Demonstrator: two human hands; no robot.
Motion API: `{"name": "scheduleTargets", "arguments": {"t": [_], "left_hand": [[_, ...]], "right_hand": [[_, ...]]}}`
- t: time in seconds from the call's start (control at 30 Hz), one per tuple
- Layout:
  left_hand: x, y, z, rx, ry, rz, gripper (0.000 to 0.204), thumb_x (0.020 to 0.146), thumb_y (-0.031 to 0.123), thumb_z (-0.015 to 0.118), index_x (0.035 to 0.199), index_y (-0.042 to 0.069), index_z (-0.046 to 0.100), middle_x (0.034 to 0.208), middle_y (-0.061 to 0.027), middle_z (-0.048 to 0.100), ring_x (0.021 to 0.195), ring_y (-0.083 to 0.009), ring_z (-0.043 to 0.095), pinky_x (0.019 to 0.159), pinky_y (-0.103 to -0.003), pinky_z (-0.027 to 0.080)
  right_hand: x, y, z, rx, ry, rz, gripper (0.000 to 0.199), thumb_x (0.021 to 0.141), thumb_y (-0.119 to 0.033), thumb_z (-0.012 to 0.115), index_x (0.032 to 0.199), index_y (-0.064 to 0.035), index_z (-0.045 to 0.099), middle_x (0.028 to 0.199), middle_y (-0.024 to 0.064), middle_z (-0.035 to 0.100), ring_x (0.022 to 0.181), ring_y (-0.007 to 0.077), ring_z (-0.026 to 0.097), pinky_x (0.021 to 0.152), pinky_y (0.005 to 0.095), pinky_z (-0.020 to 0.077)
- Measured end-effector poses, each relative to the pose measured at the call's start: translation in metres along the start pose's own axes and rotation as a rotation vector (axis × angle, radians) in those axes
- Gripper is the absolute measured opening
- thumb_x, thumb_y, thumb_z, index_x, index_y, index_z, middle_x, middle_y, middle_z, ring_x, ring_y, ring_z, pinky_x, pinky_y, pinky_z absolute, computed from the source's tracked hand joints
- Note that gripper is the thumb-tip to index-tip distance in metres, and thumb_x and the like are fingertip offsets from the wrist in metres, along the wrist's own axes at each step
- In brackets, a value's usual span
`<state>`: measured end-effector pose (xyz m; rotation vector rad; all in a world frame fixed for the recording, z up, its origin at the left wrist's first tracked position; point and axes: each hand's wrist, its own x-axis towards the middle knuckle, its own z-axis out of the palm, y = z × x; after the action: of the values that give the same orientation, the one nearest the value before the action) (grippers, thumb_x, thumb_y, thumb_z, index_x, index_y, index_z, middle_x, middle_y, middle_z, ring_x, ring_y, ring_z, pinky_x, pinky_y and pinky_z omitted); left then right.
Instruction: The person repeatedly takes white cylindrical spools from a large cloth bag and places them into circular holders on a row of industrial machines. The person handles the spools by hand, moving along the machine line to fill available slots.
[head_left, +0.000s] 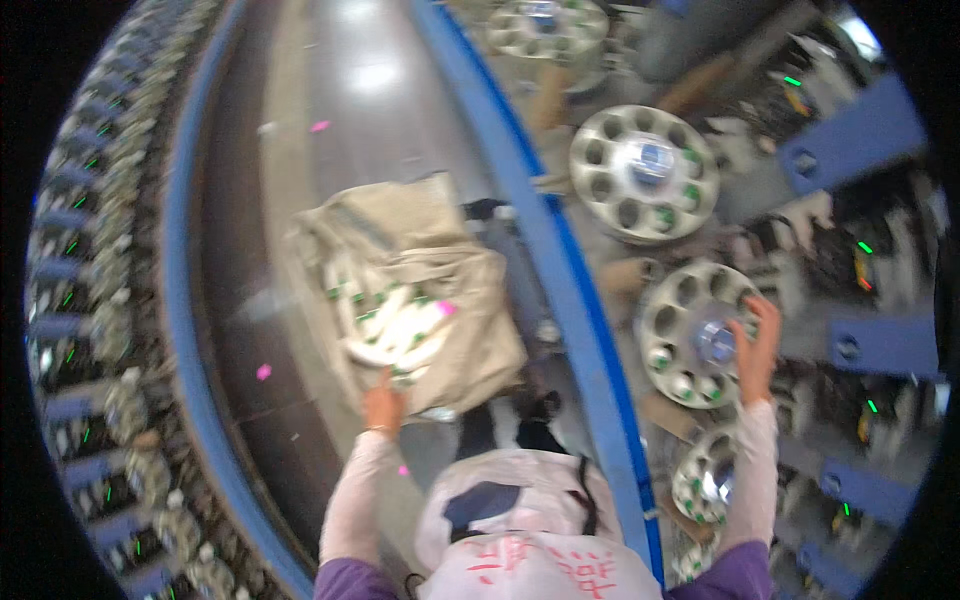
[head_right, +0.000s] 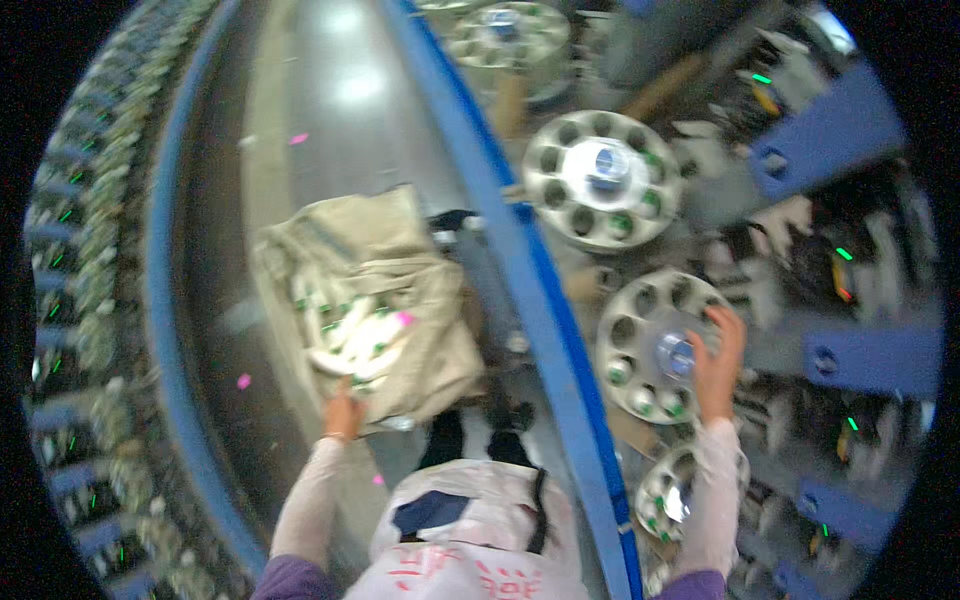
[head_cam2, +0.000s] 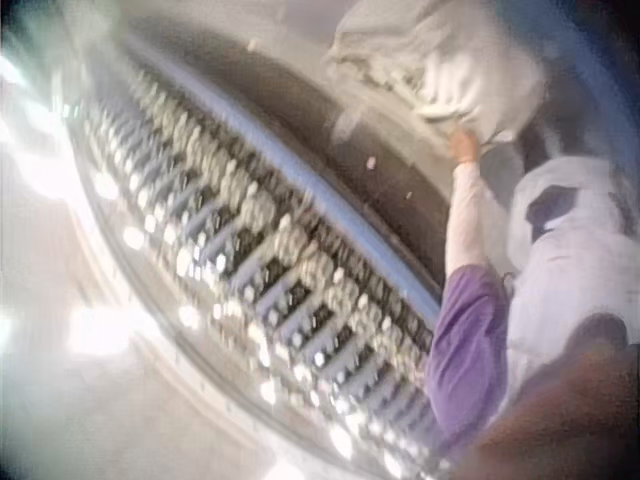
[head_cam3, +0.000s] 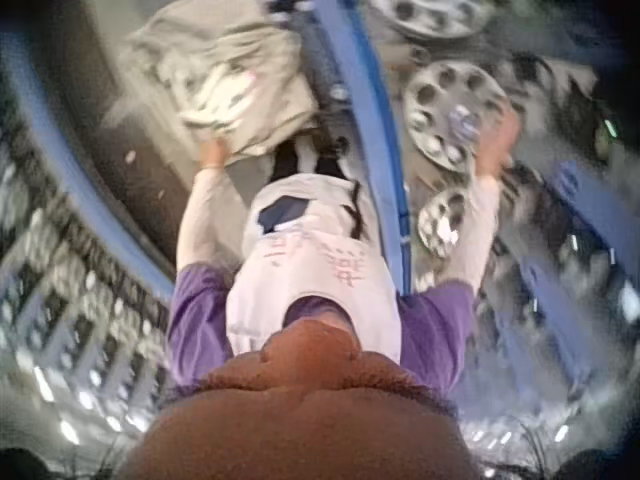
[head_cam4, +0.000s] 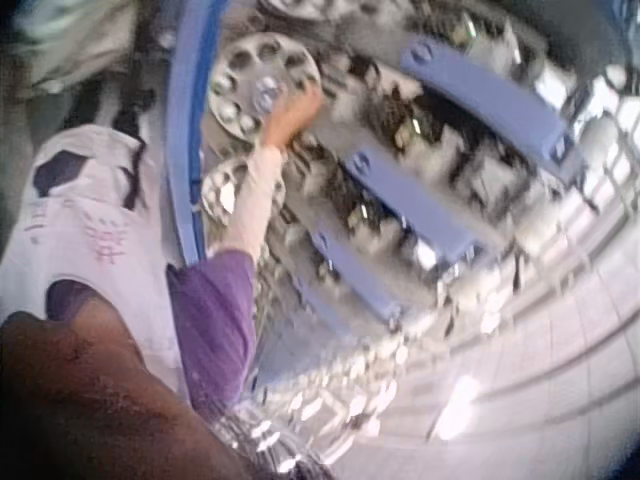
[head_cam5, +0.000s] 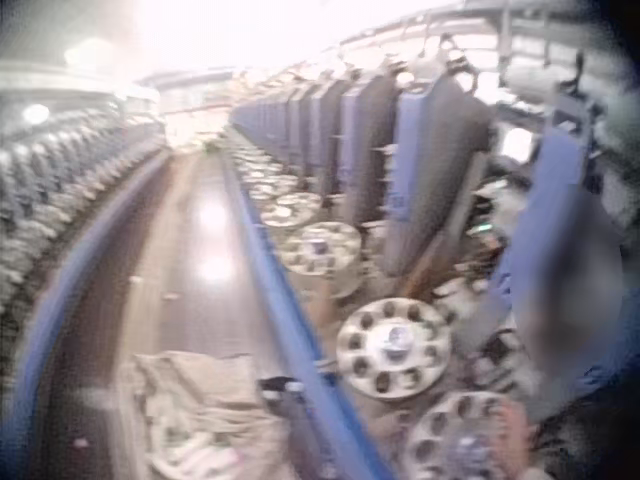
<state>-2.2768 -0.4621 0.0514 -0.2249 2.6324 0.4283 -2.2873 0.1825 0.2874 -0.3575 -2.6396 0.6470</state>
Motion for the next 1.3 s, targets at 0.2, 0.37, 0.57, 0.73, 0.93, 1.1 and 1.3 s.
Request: {"name": "scheduleTargets", "arguments": {"t": [0.2, 0.37, 0.57, 0.73, 0.93, 1.1, 1.3], "left_hand": [[-0.020, 0.037, -0.038, 0.009, 0.239, 0.112, 0.060, 0.079, 0.025, 0.080, 0.133, 0.015, 0.056, 0.123, -0.0126, 0.057, 0.116, -0.0323, 0.053, 0.097, -0.047, 0.042], [0.031, 0.060, -0.044, 0.126, 0.311, 0.594, 0.045, 0.076, 0.012, 0.074, 0.120, 0.010, 0.063, 0.122, -0.0125, 0.058, 0.108, -0.0311, 0.056, 0.095, -0.045, 0.044], [0.068, 0.052, -0.037, 0.138, 0.035, 0.610, 0.038, 0.079, 0.005, 0.064, 0.117, 0.008, 0.062, 0.102, -0.0147, 0.057, 0.095, -0.0333, 0.059, 0.081, -0.041, 0.052], [0.073, -0.034, -0.118, -0.009, -0.092, 0.510, 0.053, 0.070, -0.008, 0.067, 0.120, 0.008, 0.058, 0.110, -0.0160, 0.057, 0.103, -0.0360, 0.059, 0.090, -0.044, 0.050], [0.048, -0.011, -0.178, -1.192, -0.272, 0.252, 0.065, 0.070, -0.010, 0.065, 0.130, 0.008, 0.048, 0.113, -0.0106, 0.055, 0.105, -0.0272, 0.061, 0.099, -0.043, 0.049], [0.045, 0.103, -0.210, -1.702, -0.414, 0.319, 0.031, 0.088, 0.013, 0.067, 0.117, 0.003, 0.060, 0.114, -0.0110, 0.055, 0.100, -0.0232, 0.063, 0.090, -0.044, 0.055], [0.003, 0.254, -0.209, -1.237, -0.357, 0.641, 0.036, 0.093, 0.021, 0.071, 0.122, 0.002, 0.061, 0.092, -0.0056, 0.063, 0.065, -0.0091, 0.058, 0.053, -0.023, 0.047]], "right_hand": [[-0.050, -0.109, 0.093, 0.459, -0.531, -0.054, 0.019, 0.087, -0.002, 0.066, 0.106, -0.0017, 0.065, 0.106, 0.0140, 0.066, 0.100, 0.0304, 0.064, 0.090, 0.0364, 0.0497], [-0.087, -0.230, 0.222, 0.425, -0.803, -0.571, 0.027, 0.077, 0.001, 0.070, 0.103, -0.0066, 0.069, 0.103, 0.0119, 0.066, 0.099, 0.0325, 0.062, 0.086, 0.0406, 0.0509], [-0.079, -0.290, 0.396, 0.094, -0.689, -0.743, 0.022, 0.080, -0.006, 0.058, 0.100, -0.0118, 0.066, 0.100, 0.0076, 0.061, 0.106, 0.0279, 0.056, 0.096, 0.0417, 0.0424], [-0.063, -0.289, 0.404, 0.134, -0.869, -0.714, 0.023, 0.082, -0.008, 0.064, 0.105, -0.0120, 0.067, 0.109, 0.0066, 0.064, 0.116, 0.0270, 0.053, 0.104, 0.0399, 0.0392], [-0.028, -0.289, 0.282, 1.262, -0.912, 0.290, 0.031, 0.093, -0.009, 0.066, 0.122, -0.0127, 0.057, 0.131, 0.0046, 0.061, 0.133, 0.0319, 0.049, 0.115, 0.0483, 0.0351], [-0.025, -0.283, 0.210, 1.892, -0.655, 0.970, 0.053, 0.099, -0.052, 0.051, 0.140, -0.0206, 0.045, 0.116, 0.0034, 0.060, 0.113, 0.0304, 0.059, 0.100, 0.0496, 0.0484], [0.003, -0.266, 0.147, 1.425, -1.142, 0.520, 0.081, 0.097, -0.073, 0.030, 0.152, -0.0144, 0.035, 0.103, 0.0063, 0.061, 0.075, 0.0147, 0.064, 0.063, 0.0288, 0.0543]]}}
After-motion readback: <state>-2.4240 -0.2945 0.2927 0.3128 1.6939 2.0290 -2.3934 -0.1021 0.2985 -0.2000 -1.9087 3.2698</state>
